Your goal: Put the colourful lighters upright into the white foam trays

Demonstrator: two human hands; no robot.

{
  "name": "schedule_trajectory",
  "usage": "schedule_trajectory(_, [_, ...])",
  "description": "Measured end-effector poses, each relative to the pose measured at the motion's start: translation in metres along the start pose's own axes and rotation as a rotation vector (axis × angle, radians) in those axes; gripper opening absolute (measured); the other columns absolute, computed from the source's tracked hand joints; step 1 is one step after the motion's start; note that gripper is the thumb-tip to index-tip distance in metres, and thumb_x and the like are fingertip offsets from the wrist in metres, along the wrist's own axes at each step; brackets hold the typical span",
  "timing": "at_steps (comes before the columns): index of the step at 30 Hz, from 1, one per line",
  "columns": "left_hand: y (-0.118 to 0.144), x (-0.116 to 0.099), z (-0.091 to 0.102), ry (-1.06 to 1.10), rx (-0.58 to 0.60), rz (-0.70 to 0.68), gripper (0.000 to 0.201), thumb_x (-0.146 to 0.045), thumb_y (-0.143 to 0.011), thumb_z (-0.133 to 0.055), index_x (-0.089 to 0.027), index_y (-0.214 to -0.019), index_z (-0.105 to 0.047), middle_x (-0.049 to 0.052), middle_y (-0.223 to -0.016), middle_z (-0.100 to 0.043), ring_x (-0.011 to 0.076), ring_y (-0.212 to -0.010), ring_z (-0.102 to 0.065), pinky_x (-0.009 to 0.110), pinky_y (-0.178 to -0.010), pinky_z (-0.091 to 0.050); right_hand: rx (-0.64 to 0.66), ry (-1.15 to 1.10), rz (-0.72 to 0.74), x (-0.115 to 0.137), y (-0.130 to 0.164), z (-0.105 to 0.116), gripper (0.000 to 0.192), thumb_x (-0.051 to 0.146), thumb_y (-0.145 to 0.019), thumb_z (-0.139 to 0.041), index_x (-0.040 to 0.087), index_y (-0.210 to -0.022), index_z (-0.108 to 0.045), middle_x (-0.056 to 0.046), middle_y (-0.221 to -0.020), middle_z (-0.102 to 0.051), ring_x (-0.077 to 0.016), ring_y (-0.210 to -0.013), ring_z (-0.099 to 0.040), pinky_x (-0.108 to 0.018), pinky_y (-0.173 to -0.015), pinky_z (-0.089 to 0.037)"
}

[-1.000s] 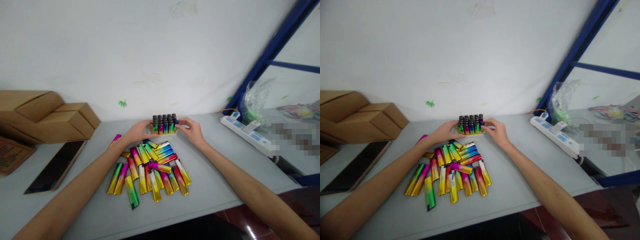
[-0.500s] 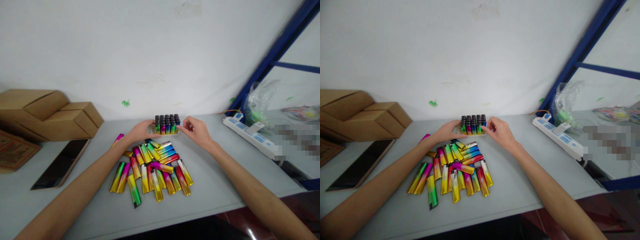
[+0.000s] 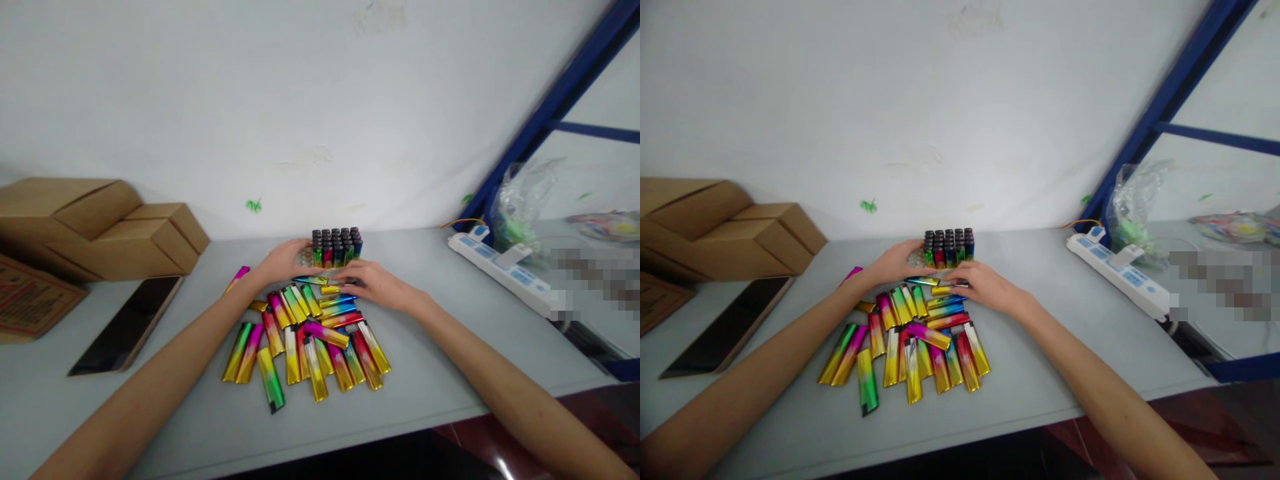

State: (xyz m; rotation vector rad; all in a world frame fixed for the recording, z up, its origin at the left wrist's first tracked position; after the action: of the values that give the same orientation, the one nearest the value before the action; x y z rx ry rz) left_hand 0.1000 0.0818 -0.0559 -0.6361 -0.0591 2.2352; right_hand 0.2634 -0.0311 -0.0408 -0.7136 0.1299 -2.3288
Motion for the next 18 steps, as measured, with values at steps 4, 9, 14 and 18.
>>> schedule_trajectory(4, [0.0, -0.001, 0.001, 0.003, 0.006, 0.008, 0.078, -0.076, -0.075, -0.069, -0.02, -0.13, -0.066, 0.011, -0.13, -0.071, 0.0345, -0.118, -0.065, 0.044, -0.106, -0.048, 0.022, -0.022, -0.017, -0.005, 0.003, 0.004, 0.019, 0.027, -0.097, -0.067, 0.022, -0.112, -0.077, -0.008, -0.103, -0.072, -0.0203, -0.09, -0.068, -0.037, -0.086, -0.055])
schedule_trajectory(9, [0.0, -0.003, 0.002, 0.005, 0.001, 0.005, 0.079, -0.074, -0.075, -0.07, -0.018, -0.131, -0.065, 0.012, -0.133, -0.07, 0.0344, -0.122, -0.064, 0.044, -0.105, -0.047, 0.008, -0.043, -0.054, -0.009, 0.003, 0.007, 0.017, 0.023, -0.093, -0.07, 0.02, -0.108, -0.079, -0.009, -0.103, -0.071, -0.0197, -0.089, -0.067, -0.036, -0.085, -0.055])
schedule_trajectory(14, [0.0, -0.002, 0.002, -0.004, 0.011, 0.017, 0.077, -0.073, -0.076, -0.071, -0.018, -0.129, -0.065, 0.013, -0.131, -0.07, 0.0341, -0.119, -0.065, 0.044, -0.104, -0.048, -0.081, -0.221, -0.125, -0.019, 0.005, 0.011, 0.022, 0.025, -0.088, -0.076, 0.019, -0.108, -0.077, -0.008, -0.104, -0.071, -0.0173, -0.084, -0.068, -0.034, -0.08, -0.058])
schedule_trajectory(18, [0.0, -0.004, 0.003, 0.01, 0.014, 0.013, 0.077, -0.073, -0.076, -0.071, -0.019, -0.131, -0.064, 0.012, -0.133, -0.069, 0.0335, -0.122, -0.064, 0.043, -0.104, -0.048, -0.163, -0.436, -0.164, -0.025, 0.007, 0.017, 0.025, 0.033, -0.087, -0.075, 0.023, -0.109, -0.077, -0.007, -0.109, -0.072, -0.0182, -0.092, -0.067, -0.03, -0.073, -0.059])
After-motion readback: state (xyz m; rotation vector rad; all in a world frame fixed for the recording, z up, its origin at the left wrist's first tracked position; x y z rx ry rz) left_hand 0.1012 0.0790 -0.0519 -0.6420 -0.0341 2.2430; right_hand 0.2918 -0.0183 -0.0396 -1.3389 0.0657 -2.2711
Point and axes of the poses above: each hand's wrist, its own y-axis away from the middle knuckle, its own z-axis out of the back of the hand, x = y × z, the point moved 7 cm from there along -y, towards the middle knuckle
